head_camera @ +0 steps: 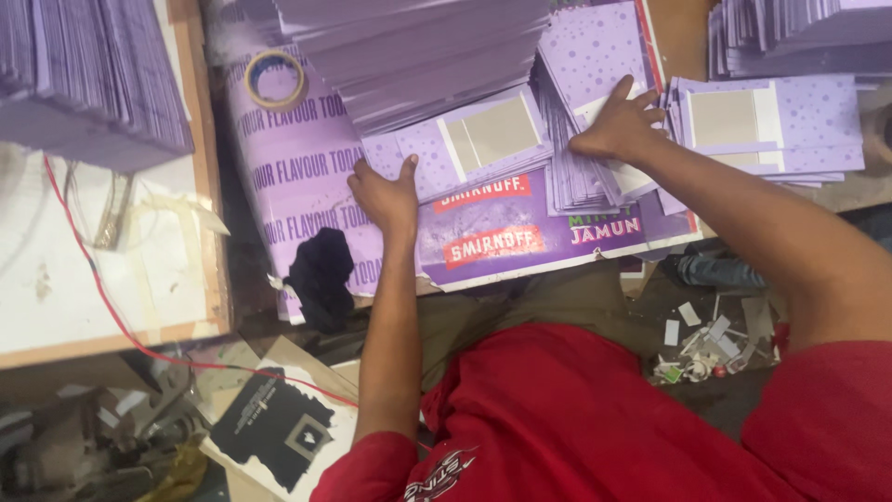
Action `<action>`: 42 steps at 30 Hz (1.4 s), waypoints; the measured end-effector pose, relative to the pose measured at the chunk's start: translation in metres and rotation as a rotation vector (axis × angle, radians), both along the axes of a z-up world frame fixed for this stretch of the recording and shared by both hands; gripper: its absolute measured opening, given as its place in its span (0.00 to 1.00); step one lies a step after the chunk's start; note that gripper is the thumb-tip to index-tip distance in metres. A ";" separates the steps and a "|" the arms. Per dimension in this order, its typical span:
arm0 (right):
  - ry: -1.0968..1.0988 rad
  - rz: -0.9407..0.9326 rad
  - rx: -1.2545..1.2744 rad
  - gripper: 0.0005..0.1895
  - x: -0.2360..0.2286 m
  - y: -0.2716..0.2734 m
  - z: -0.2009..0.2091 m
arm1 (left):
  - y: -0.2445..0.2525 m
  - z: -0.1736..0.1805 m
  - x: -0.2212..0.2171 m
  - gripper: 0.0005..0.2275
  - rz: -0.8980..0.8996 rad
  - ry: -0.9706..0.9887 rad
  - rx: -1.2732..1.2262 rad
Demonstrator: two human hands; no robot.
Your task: The person repeatedly picks up purple printed paper sheets, folds them around small rectangular inserts, and wipes the folded packages with a dark cloth. The person stacks the finished packages on the table.
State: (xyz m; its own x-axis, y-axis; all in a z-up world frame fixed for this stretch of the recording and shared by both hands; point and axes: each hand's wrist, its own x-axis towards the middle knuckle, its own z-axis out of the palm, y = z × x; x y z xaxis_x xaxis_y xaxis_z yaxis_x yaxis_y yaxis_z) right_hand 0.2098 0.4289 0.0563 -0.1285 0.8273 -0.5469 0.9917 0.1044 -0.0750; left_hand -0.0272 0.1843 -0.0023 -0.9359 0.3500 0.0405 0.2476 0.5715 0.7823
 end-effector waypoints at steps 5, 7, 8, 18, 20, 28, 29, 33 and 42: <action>0.405 0.088 0.076 0.65 0.029 0.029 -0.004 | 0.002 0.006 -0.004 0.36 -0.038 0.014 -0.053; 0.484 -0.068 0.049 0.58 0.038 0.042 -0.001 | 0.005 0.008 -0.005 0.36 -0.045 0.000 -0.065; 0.522 -0.156 0.029 0.55 0.044 0.042 -0.002 | 0.002 0.009 -0.004 0.36 -0.055 -0.012 -0.076; 0.892 -0.374 -0.128 0.43 0.081 0.013 0.030 | 0.030 0.074 0.119 0.27 -0.750 -0.273 0.436; 1.108 -0.362 -0.216 0.42 0.094 0.001 0.029 | 0.045 0.087 0.154 0.30 -0.977 -0.190 0.444; 1.259 -0.355 -0.280 0.41 0.121 -0.017 0.030 | 0.072 0.118 0.191 0.29 -1.167 -0.506 0.427; 1.259 -0.395 -0.304 0.41 0.122 -0.019 0.027 | 0.070 0.115 0.192 0.27 -1.187 -0.440 0.448; 1.318 -0.445 -0.393 0.40 0.120 -0.022 0.013 | 0.059 0.093 0.202 0.26 -1.137 -0.100 0.136; 1.212 0.074 -0.349 0.63 0.123 -0.032 0.032 | 0.061 0.060 0.211 0.11 -1.093 0.318 0.153</action>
